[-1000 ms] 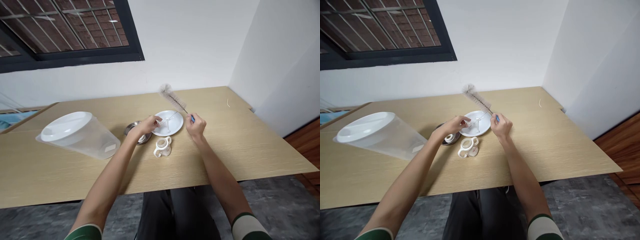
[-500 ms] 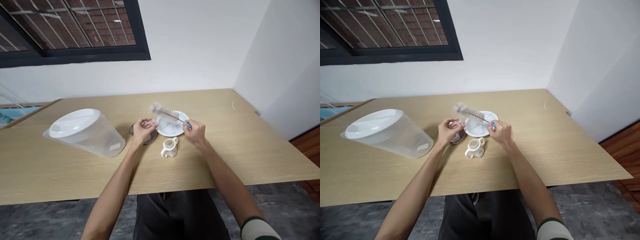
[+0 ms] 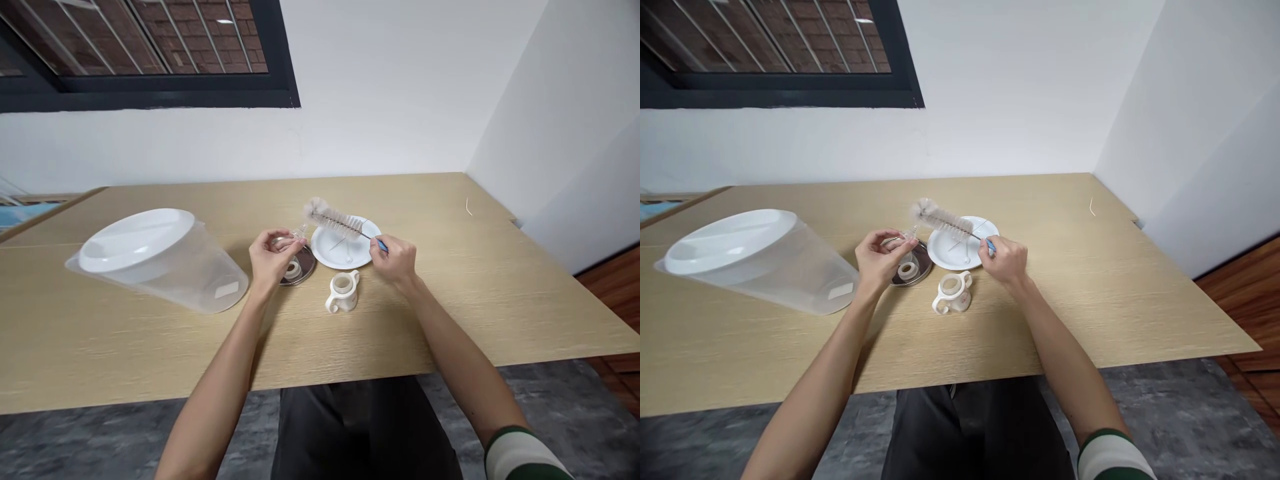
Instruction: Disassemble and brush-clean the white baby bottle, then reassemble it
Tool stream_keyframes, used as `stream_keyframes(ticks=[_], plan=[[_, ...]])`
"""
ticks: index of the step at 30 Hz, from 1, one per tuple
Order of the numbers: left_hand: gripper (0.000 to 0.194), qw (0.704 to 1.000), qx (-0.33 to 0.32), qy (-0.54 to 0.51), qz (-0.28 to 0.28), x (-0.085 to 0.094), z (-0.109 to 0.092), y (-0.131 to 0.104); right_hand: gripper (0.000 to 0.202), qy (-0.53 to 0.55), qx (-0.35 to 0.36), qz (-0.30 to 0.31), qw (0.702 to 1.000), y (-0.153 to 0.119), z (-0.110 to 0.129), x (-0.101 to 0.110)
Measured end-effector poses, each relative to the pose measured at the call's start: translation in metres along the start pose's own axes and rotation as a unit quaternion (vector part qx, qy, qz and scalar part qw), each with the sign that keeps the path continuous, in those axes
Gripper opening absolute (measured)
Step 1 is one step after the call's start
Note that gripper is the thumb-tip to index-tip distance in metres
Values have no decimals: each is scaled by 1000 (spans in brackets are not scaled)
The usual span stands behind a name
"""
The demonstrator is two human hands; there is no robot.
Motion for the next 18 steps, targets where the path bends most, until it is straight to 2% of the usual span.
stream_keyframes(ticks=[9, 18], plan=[[49, 999, -25, -8, -37, 11, 1, 7, 32, 2, 6, -14, 1000, 4, 13, 10], [46, 994, -62, 27, -90, 21, -2, 9, 34, 34, 47, -35, 998, 6, 21, 21]])
Point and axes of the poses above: each hand's wrist, its own y-axis towards the middle knuckle, its own x-axis out of the back of the hand, z = x × y, the point moved 3 cm from there along y, towards the middle knuckle, and after that the axes turned 11 degrees about -x, right-handed, at the moved point
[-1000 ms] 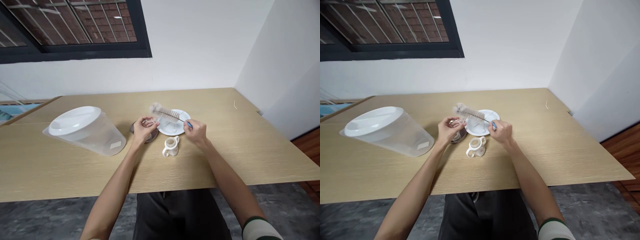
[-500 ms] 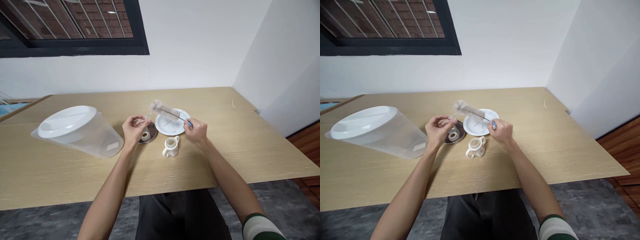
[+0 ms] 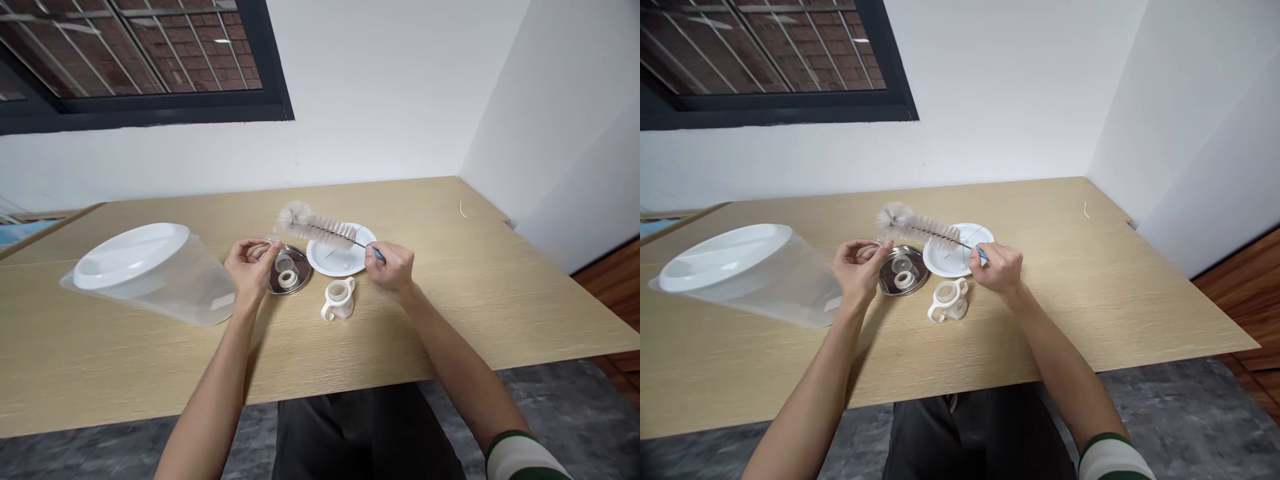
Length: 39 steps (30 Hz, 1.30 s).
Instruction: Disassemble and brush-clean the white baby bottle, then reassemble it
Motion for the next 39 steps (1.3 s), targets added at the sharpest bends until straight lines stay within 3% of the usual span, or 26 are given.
stream_keyframes(ticks=[4, 19, 25, 30, 39], plan=[[43, 1000, -4, 7, -11, 1, -3, 1, 32, 13, 16, -16, 1000, 1, 1, 2], [48, 996, -1, -66, 58, -11, -7, -8, 31, -7, -7, 29, 1000, -4, -6, -7], [51, 995, 17, -56, 79, -11, 3, -9, 29, 5, 39, 63, 997, -8, 0, -11], [48, 993, 12, -58, 102, -13, 1, -15, 30, -10, 26, 48, 998, -7, -1, -11], [50, 995, -9, -42, 88, -11, 0, -14, 32, -5, 29, 74, 997, -8, -1, -14]])
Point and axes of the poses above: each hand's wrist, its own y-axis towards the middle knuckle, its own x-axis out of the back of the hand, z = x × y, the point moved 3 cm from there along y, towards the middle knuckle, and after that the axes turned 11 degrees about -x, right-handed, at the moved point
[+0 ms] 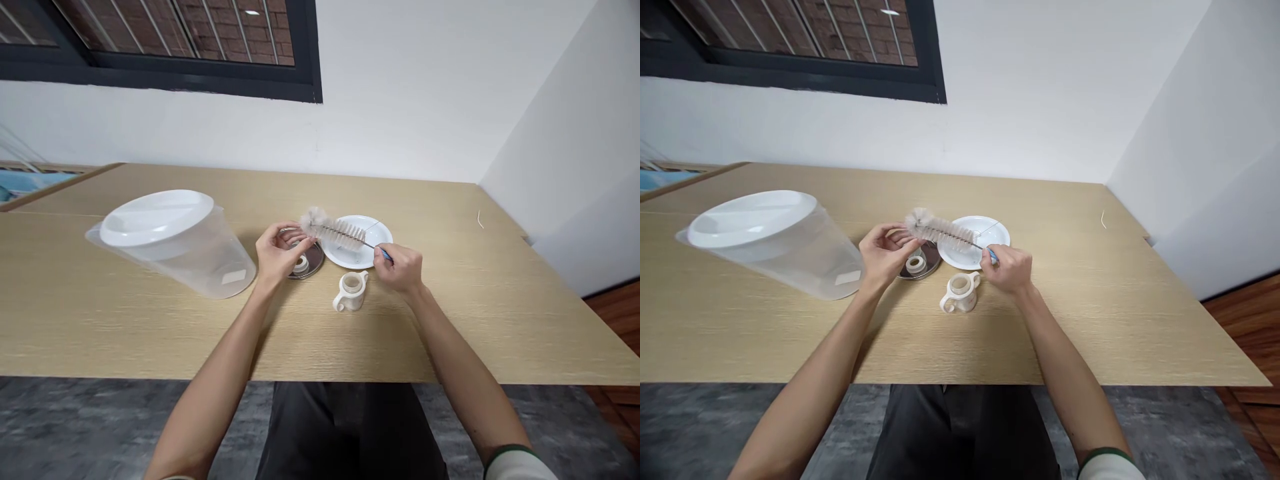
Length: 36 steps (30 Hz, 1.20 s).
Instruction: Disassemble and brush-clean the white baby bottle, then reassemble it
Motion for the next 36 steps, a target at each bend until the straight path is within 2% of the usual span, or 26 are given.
stream_keyframes(ticks=[8, 11, 18, 23, 28, 36], plan=[[49, 1000, -4, -12, 5, -2, -9, -2, 33, -35, -56, -31, 997, 3, -8, 4], [48, 1000, -8, -20, 4, -2, -8, -1, 33, -40, -65, -23, 997, 3, -7, 4], [46, 1000, -18, -6, -8, 3, 0, 2, 29, 20, 25, -2, 999, -2, 8, 1], [39, 994, -48, 97, -30, 11, 0, 5, 28, 28, 62, -18, 998, -3, 11, 4], [45, 998, -33, -11, -42, 6, 1, 5, 26, 20, 43, -52, 998, 1, 9, 8], [45, 996, -25, -56, -63, 3, -11, 5, 31, -27, -37, -59, 997, 5, -6, 10]])
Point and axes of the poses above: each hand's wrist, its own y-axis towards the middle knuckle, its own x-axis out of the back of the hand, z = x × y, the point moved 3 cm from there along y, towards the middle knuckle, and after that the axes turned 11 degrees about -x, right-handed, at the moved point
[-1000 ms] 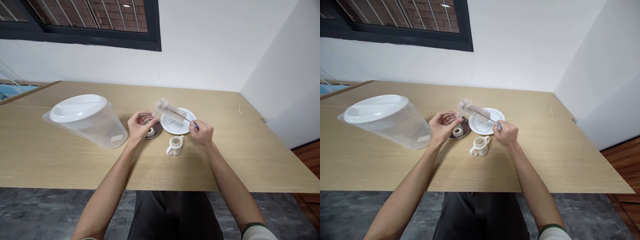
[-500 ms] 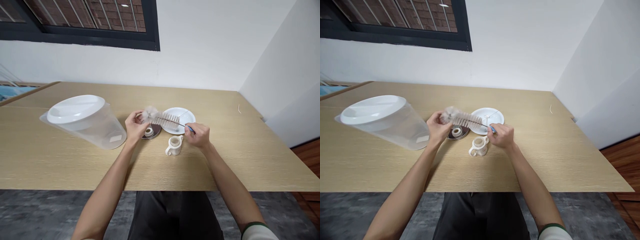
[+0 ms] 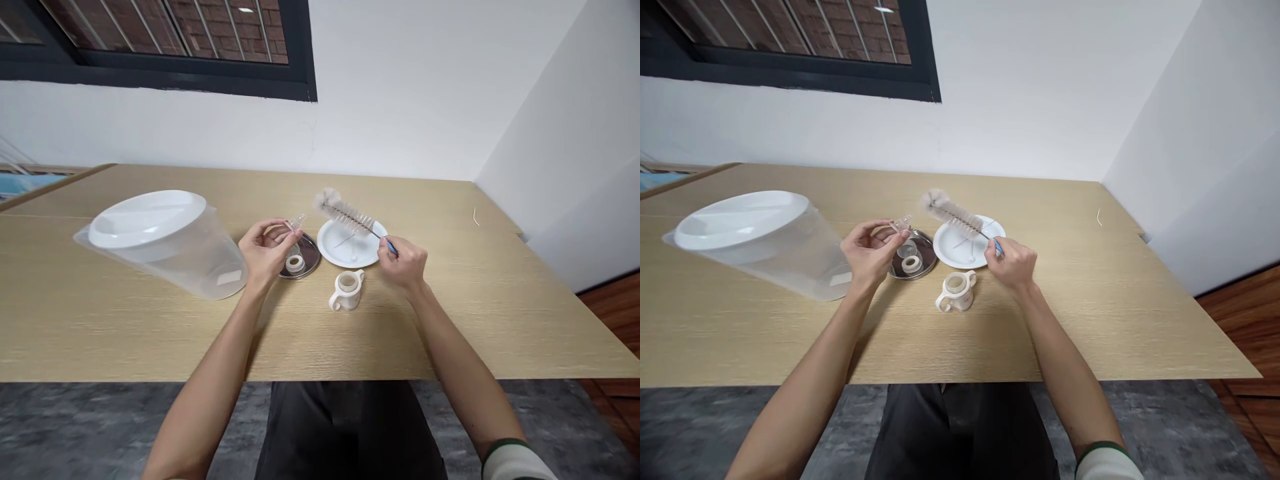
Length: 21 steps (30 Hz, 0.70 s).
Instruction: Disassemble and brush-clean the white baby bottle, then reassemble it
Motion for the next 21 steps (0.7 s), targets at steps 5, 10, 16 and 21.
stream_keyframes(ticks=[5, 10, 16, 21], plan=[[44, 1000, -8, 7, 16, -1, 3, 0, 30, 34, 36, 33, 998, -3, 4, -3], [41, 998, -31, 6, 46, -2, 2, -3, 32, 3, 10, 31, 999, -4, 2, -6], [43, 999, -32, -1, 41, -2, -1, -2, 31, -5, -14, 24, 1000, -3, -1, -4], [44, 999, -14, 14, 32, -1, 0, 0, 27, 38, 37, 40, 998, -4, 5, -3]])
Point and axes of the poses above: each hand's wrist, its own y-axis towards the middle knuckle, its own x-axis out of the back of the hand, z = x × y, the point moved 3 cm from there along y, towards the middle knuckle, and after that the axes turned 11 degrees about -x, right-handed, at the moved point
